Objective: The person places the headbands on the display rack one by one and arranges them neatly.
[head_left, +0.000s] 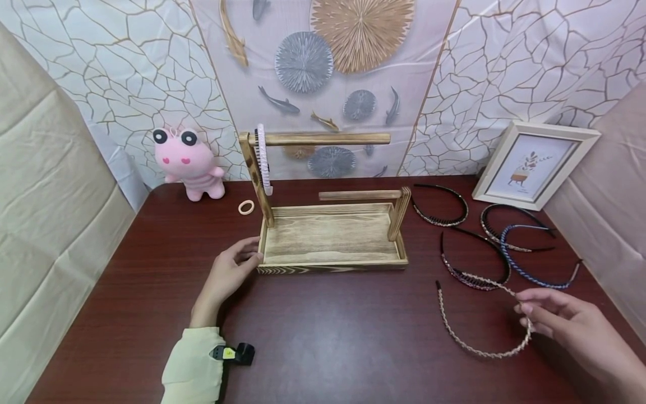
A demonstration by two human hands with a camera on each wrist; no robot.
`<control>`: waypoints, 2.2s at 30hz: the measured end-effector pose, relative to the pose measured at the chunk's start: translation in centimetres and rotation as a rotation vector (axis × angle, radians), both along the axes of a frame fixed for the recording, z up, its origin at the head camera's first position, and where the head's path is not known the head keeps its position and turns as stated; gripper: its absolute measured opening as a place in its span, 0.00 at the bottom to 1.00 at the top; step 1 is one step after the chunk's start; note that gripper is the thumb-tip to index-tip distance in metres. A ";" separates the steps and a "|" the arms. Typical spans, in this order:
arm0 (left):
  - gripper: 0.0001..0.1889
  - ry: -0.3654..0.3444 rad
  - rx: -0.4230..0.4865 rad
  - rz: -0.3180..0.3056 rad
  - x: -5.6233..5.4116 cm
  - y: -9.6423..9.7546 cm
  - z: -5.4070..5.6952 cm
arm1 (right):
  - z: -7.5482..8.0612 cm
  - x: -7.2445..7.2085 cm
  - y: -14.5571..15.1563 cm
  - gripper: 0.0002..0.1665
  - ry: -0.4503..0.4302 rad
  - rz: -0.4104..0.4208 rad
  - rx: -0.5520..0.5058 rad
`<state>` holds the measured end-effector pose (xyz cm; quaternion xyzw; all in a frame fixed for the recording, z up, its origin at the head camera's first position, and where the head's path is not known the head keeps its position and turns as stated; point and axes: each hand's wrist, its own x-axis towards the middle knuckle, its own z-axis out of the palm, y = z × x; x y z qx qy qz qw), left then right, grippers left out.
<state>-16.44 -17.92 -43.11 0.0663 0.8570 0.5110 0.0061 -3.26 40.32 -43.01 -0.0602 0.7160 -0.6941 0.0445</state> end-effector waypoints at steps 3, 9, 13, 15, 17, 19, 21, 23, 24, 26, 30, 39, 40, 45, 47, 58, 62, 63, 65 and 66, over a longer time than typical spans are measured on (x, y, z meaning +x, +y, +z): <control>0.22 0.005 0.000 0.001 -0.5 -0.5 -1.2 | 0.4 -0.1 -0.3 0.19 -0.007 -0.009 0.017; 0.22 0.016 0.000 -0.007 -0.9 -0.9 -1.9 | 1.2 -0.2 -1.0 0.17 -0.011 0.003 0.046; 0.21 0.013 -0.009 -0.004 -0.9 -0.9 -1.8 | 1.7 -0.3 -1.7 0.20 0.031 0.031 -0.028; 0.21 0.011 -0.014 -0.003 -0.9 -0.9 -1.8 | 2.1 -0.4 -2.1 0.23 0.051 0.056 -0.080; 0.21 0.009 -0.013 0.001 -0.9 -0.9 -1.8 | 2.5 -0.4 -2.7 0.25 0.070 0.083 -0.109; 0.21 0.009 -0.012 0.001 -1.0 -1.0 -1.9 | 3.1 -0.6 -3.3 0.27 0.086 0.112 -0.126; 0.21 0.007 -0.008 0.002 -1.0 -0.9 -1.9 | 3.6 -0.7 -3.9 0.28 0.104 0.138 -0.124; 0.21 0.005 -0.006 0.002 -1.0 -0.9 -1.8 | 3.9 -1.0 -4.4 0.29 0.134 0.175 -0.138; 0.21 0.004 -0.004 0.000 -1.0 -0.9 -1.8 | 4.1 -1.1 -4.6 0.29 0.142 0.179 -0.135; 0.21 0.003 0.001 -0.001 -1.0 -0.9 -1.8 | 4.4 -1.2 -5.0 0.29 0.152 0.176 -0.134; 0.21 0.002 0.010 -0.004 -1.0 -0.8 -1.9 | 4.7 -1.3 -5.7 0.29 0.156 0.163 -0.117; 0.22 0.004 0.024 -0.002 -1.0 -0.7 -2.0 | 6.1 -1.8 -7.4 0.21 0.162 0.018 0.151; 0.22 0.005 0.022 -0.003 -1.0 -0.7 -2.0 | 6.2 -1.8 -7.5 0.21 0.158 0.002 0.169; 0.21 0.014 0.012 -0.007 -0.9 -0.8 -1.9 | 6.6 -2.2 -8.2 0.22 0.163 -0.035 0.118; 0.21 0.017 0.012 -0.008 -0.8 -0.8 -1.9 | 6.6 -2.6 -8.5 0.23 0.191 0.018 -0.005; 0.21 0.014 -0.003 -0.008 0.9 0.6 1.7 | 7.4 -4.3 -10.0 0.31 0.326 0.278 -0.331; 0.21 0.019 0.000 -0.008 0.7 0.6 1.4 | 7.5 -4.7 -10.4 0.36 0.356 0.312 -0.345; 0.21 0.019 0.003 -0.009 0.7 0.5 1.4 | 7.5 -4.8 -10.5 0.37 0.361 0.320 -0.352; 0.21 0.011 0.010 -0.006 0.7 0.6 1.4 | 7.6 -4.9 -10.6 0.39 0.367 0.337 -0.368; 0.21 0.006 0.014 -0.004 0.7 0.6 1.4 | 7.5 -5.0 -10.7 0.40 0.370 0.347 -0.377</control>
